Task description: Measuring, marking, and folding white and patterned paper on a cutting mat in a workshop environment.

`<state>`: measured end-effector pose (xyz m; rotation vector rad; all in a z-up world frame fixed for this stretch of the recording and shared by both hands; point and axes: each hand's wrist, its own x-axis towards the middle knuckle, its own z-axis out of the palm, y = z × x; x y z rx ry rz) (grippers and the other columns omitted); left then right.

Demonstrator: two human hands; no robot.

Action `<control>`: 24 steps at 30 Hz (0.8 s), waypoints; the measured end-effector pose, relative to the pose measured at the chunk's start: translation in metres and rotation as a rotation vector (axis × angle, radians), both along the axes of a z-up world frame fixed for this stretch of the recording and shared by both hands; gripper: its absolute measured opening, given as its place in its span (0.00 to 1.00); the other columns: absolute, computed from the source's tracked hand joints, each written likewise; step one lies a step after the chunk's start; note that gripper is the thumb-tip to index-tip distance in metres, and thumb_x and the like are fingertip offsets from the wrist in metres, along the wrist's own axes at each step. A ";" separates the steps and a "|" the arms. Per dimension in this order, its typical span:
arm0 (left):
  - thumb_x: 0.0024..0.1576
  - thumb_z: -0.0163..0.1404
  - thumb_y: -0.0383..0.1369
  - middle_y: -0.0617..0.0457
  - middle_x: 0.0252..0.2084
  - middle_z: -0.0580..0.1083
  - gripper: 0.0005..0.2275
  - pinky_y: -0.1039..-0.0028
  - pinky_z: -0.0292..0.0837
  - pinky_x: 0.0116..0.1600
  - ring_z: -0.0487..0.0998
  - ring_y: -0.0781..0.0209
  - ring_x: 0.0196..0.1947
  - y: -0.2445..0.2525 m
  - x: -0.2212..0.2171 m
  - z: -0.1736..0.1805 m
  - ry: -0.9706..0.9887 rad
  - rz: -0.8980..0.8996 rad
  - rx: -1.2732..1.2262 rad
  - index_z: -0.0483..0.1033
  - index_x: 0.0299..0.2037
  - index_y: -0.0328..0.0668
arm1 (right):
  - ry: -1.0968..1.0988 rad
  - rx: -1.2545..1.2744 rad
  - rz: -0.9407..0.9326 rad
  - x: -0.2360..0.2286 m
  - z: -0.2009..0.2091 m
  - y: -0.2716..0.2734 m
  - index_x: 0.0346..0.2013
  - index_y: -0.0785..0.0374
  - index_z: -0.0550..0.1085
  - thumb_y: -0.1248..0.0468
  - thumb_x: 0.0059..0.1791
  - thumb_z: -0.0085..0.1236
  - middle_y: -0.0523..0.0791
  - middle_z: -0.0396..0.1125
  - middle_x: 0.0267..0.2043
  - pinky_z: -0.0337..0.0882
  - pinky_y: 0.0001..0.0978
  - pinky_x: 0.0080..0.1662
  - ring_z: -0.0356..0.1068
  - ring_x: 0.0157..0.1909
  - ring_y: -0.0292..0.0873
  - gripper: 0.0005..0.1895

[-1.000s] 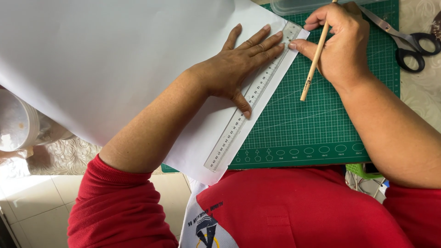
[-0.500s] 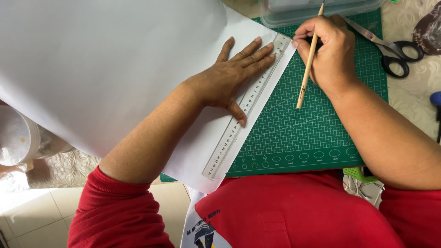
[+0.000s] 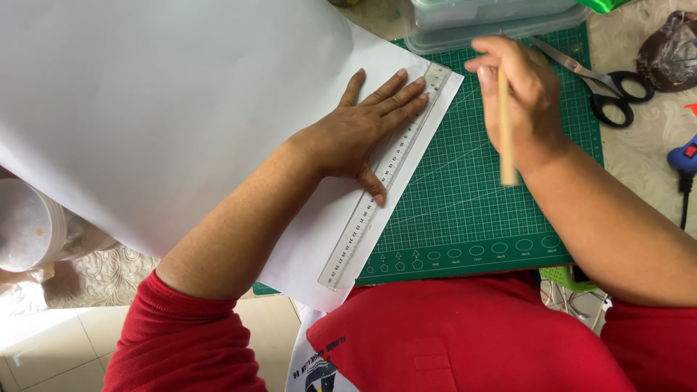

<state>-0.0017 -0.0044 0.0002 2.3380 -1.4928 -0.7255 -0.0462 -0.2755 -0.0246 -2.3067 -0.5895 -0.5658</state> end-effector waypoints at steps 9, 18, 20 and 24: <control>0.25 0.73 0.68 0.45 0.80 0.39 0.72 0.31 0.21 0.71 0.33 0.45 0.79 -0.014 -0.003 0.008 -0.161 0.010 0.096 0.44 0.76 0.35 | 0.101 0.380 -0.069 -0.003 -0.012 -0.007 0.48 0.77 0.71 0.73 0.66 0.46 0.54 0.68 0.32 0.72 0.34 0.35 0.69 0.32 0.46 0.07; 0.26 0.73 0.67 0.43 0.80 0.36 0.74 0.27 0.20 0.69 0.30 0.46 0.79 -0.020 -0.007 0.010 -0.186 -0.003 0.178 0.39 0.76 0.35 | 0.016 0.172 -0.070 0.005 -0.009 0.003 0.43 0.76 0.74 0.72 0.64 0.54 0.54 0.75 0.34 0.74 0.38 0.37 0.78 0.35 0.49 0.07; 0.25 0.73 0.67 0.42 0.80 0.36 0.74 0.26 0.21 0.68 0.31 0.46 0.79 -0.021 -0.007 0.009 -0.218 -0.006 0.195 0.40 0.76 0.34 | 0.021 0.156 -0.085 0.006 -0.011 0.003 0.42 0.74 0.74 0.71 0.63 0.56 0.52 0.75 0.33 0.72 0.35 0.36 0.76 0.34 0.46 0.07; 0.23 0.72 0.70 0.42 0.80 0.36 0.76 0.26 0.22 0.68 0.31 0.45 0.79 -0.021 -0.009 0.005 -0.262 -0.019 0.213 0.39 0.76 0.33 | 0.034 0.153 -0.087 0.005 -0.011 0.004 0.42 0.73 0.76 0.70 0.64 0.55 0.51 0.75 0.34 0.73 0.34 0.37 0.76 0.35 0.46 0.08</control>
